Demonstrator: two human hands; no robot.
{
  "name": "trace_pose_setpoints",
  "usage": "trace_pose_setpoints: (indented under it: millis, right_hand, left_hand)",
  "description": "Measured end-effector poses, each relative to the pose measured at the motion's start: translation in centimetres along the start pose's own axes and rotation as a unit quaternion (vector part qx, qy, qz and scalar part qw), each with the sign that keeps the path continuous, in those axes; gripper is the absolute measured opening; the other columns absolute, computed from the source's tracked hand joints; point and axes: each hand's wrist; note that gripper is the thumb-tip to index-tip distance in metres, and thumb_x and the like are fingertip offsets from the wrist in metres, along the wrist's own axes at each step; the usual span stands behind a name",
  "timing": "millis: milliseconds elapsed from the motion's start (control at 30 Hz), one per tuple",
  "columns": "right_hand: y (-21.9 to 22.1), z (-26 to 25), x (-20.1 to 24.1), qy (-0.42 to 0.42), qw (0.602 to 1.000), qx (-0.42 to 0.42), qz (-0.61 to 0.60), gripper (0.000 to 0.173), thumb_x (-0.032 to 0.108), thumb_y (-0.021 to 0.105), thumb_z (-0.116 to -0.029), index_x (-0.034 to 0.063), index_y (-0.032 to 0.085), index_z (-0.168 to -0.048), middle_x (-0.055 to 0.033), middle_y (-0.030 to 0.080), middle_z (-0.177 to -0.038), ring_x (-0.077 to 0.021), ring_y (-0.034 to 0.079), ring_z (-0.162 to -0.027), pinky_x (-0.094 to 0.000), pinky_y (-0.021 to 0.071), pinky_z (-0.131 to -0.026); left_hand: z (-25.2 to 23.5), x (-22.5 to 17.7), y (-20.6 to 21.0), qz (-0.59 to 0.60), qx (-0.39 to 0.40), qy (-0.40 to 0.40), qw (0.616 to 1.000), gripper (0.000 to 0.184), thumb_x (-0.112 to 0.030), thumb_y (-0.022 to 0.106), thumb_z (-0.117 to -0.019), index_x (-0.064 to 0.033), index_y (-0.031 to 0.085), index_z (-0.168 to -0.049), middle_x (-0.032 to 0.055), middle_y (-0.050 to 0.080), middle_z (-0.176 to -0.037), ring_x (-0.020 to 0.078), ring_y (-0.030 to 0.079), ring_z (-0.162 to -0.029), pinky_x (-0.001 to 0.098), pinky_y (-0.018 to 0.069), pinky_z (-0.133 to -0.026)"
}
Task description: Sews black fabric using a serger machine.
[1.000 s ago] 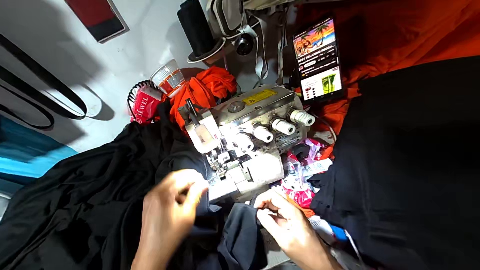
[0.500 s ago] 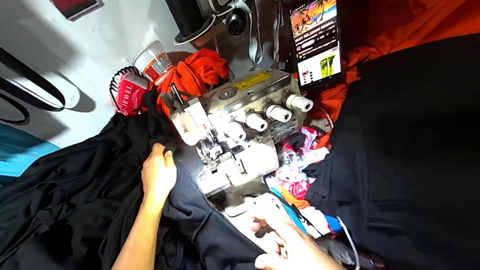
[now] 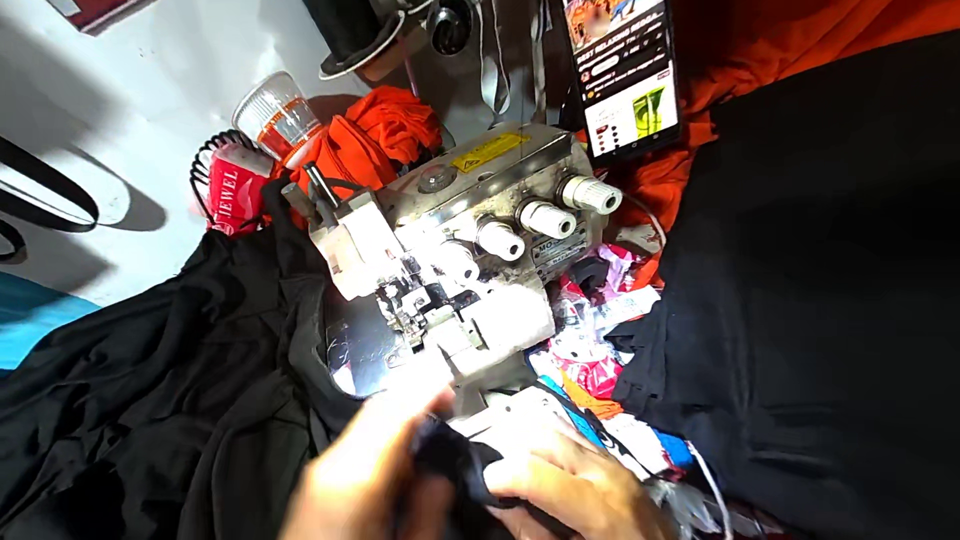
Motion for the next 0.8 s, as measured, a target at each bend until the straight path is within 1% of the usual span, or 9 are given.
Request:
trace_pose_setpoints:
  millis: [33,100,200,300,367,467,600,700,800]
  right_hand:
    - [0.2,-0.2,0.0,-0.016,0.998,-0.012,0.057,0.008,0.012,0.064,-0.0942,0.0101,0.071,-0.092,-0.0097,0.061,-0.077,-0.0211,0.061,-0.087,-0.0244,0.0472,-0.084]
    - [0.1,-0.3,0.2,0.003,0.999,0.009,0.052,0.007,0.015,0.067,-0.0935,0.0096,0.071,-0.093,-0.0095,0.065,-0.078,-0.0209,0.063,-0.086,-0.0261,0.0479,-0.081]
    - [-0.7,0.3,-0.1,0.099,0.974,0.095,-0.182,0.030,0.023,0.075,-0.0905,-0.0058,0.070,-0.097,-0.0133,0.069,-0.084,-0.0100,0.061,-0.080,-0.0212,0.0479,-0.075]
    - [-0.7,0.8,-0.6,0.110,0.924,0.151,-0.334,0.031,0.019,0.062,-0.1013,-0.0108,0.069,-0.100,-0.0128,0.071,-0.093,-0.0006,0.063,-0.089,-0.0155,0.0485,-0.085]
    - [-0.4,0.7,-0.3,0.110,0.938,0.142,-0.296,0.018,0.006,0.063,-0.0963,-0.0108,0.069,-0.099,-0.0152,0.070,-0.090,-0.0038,0.062,-0.085,-0.0153,0.0477,-0.081]
    - [0.2,0.5,0.6,0.123,0.975,0.105,-0.154,0.011,0.002,0.069,-0.0861,-0.0052,0.070,-0.095,-0.0137,0.065,-0.078,-0.0122,0.056,-0.073,-0.0207,0.0429,-0.070]
    - [0.4,0.1,1.1,0.108,0.990,0.075,-0.059,0.008,0.003,0.072,-0.0829,0.0002,0.073,-0.091,-0.0125,0.067,-0.076,-0.0208,0.060,-0.077,-0.0296,0.0449,-0.078]
    - [0.0,-0.2,0.9,0.100,0.986,0.090,-0.103,0.009,0.004,0.073,-0.0815,-0.0001,0.072,-0.089,-0.0128,0.066,-0.077,-0.0196,0.060,-0.081,-0.0277,0.0439,-0.079]
    - [-0.9,-0.5,0.2,0.113,0.948,0.141,-0.262,0.019,0.002,0.069,-0.0887,-0.0075,0.071,-0.104,-0.0152,0.069,-0.095,-0.0084,0.062,-0.095,-0.0168,0.0477,-0.085]
  left_hand:
    - [0.4,-0.1,1.4,0.030,0.021,0.020,0.999,0.028,-0.011,0.065,-0.0962,-0.0007,0.071,-0.121,0.0127,0.073,-0.109,0.0088,0.068,-0.090,0.0227,0.0569,-0.079]
    - [1.3,1.9,3.4,0.060,-0.051,0.047,0.996,0.015,-0.011,0.064,-0.0938,-0.0058,0.074,-0.104,0.0054,0.071,-0.098,0.0057,0.065,-0.095,0.0184,0.0531,-0.085]
    - [2.1,4.3,4.2,0.105,-0.160,0.068,0.979,0.007,-0.015,0.066,-0.0959,-0.0167,0.067,-0.102,-0.0082,0.065,-0.102,-0.0036,0.061,-0.102,0.0128,0.0511,-0.089]
    - [2.2,5.2,5.5,0.106,-0.230,0.098,0.962,0.009,-0.012,0.063,-0.0939,-0.0180,0.064,-0.100,-0.0093,0.061,-0.101,-0.0046,0.059,-0.099,0.0113,0.0484,-0.088]
    - [2.0,5.1,5.9,0.103,-0.263,0.102,0.954,0.009,-0.011,0.064,-0.0916,-0.0179,0.062,-0.097,-0.0090,0.061,-0.098,-0.0038,0.059,-0.098,0.0113,0.0481,-0.087]
    - [1.8,4.9,6.3,0.085,-0.298,0.089,0.947,0.012,-0.009,0.065,-0.0864,-0.0166,0.057,-0.088,-0.0084,0.060,-0.090,-0.0037,0.059,-0.092,0.0101,0.0468,-0.082]
    - [1.9,4.9,6.2,0.057,-0.291,0.095,0.950,0.013,-0.011,0.064,-0.0866,-0.0157,0.053,-0.082,-0.0073,0.056,-0.089,-0.0050,0.054,-0.087,0.0081,0.0426,-0.079]
    - [1.7,4.8,5.8,0.040,-0.293,0.077,0.952,0.013,-0.012,0.065,-0.0835,-0.0147,0.052,-0.080,-0.0068,0.055,-0.085,-0.0048,0.054,-0.083,0.0082,0.0424,-0.075]
    - [1.2,4.1,4.9,0.014,-0.291,0.018,0.957,0.007,-0.012,0.067,-0.0862,-0.0134,0.062,-0.091,-0.0075,0.066,-0.090,-0.0041,0.063,-0.087,0.0119,0.0529,-0.077]
Point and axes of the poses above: each hand's wrist, its own z-axis away from the middle knuckle, its own y-axis out of the palm, x = y × z
